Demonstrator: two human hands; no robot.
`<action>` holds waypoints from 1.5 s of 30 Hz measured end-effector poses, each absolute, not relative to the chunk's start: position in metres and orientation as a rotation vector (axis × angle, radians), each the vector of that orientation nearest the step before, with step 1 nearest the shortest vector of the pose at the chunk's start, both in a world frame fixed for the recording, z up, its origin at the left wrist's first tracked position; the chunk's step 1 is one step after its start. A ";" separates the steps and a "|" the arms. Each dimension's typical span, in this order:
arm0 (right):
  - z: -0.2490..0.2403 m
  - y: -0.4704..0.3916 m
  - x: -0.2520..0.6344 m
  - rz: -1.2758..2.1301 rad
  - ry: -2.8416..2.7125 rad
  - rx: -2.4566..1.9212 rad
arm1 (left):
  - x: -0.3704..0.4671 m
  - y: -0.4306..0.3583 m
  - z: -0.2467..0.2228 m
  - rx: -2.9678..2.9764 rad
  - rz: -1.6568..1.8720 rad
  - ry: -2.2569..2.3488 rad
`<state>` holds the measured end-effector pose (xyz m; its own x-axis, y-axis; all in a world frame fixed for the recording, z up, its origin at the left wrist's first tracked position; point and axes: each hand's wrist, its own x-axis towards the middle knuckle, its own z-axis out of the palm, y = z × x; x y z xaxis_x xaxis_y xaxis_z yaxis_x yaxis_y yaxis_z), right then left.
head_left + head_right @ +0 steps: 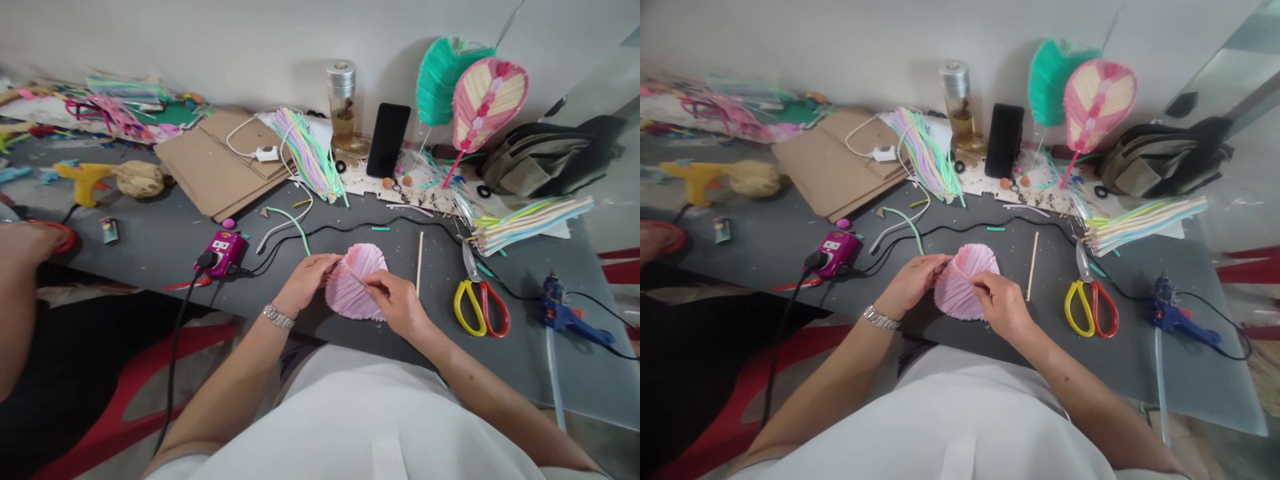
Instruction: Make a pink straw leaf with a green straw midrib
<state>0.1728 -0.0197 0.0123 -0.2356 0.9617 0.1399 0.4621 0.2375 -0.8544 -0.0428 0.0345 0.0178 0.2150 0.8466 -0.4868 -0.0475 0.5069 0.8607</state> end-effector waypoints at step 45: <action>0.020 -0.043 0.199 0.852 -2.009 -1.485 | -0.028 0.033 0.019 1.212 0.724 1.437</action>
